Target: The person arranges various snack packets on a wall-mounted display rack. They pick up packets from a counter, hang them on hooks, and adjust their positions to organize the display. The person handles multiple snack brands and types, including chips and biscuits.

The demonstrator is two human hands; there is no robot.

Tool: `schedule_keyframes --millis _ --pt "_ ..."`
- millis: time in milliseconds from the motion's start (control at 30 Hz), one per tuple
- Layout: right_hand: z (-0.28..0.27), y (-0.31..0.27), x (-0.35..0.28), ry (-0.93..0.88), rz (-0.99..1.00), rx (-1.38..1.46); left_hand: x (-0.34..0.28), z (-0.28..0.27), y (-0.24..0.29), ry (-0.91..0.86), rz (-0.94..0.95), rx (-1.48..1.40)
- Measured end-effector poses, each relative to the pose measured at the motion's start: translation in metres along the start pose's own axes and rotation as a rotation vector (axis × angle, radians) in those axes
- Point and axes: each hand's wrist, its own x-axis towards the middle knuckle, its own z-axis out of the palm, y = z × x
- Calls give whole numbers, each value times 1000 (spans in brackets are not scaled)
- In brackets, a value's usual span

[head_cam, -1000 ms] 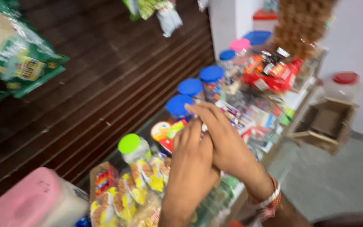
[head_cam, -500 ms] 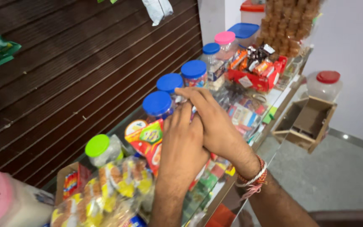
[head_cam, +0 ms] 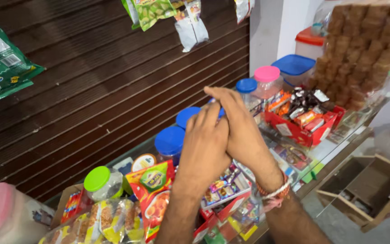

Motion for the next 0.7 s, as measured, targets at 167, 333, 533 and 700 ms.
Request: schedule_keyframes --millis 167,333,533,700 --pt "14 16 18 47 -23 -43 16 10 -30 72 86 -72" --pt "15 34 38 43 -36 -65 37 26 -52 136 135 -68" --pt "13 92 67 44 -90 -57 78 53 -78 91 172 26" --pt "3 186 105 -125 58 198 123 79 -106 -17 146 55"
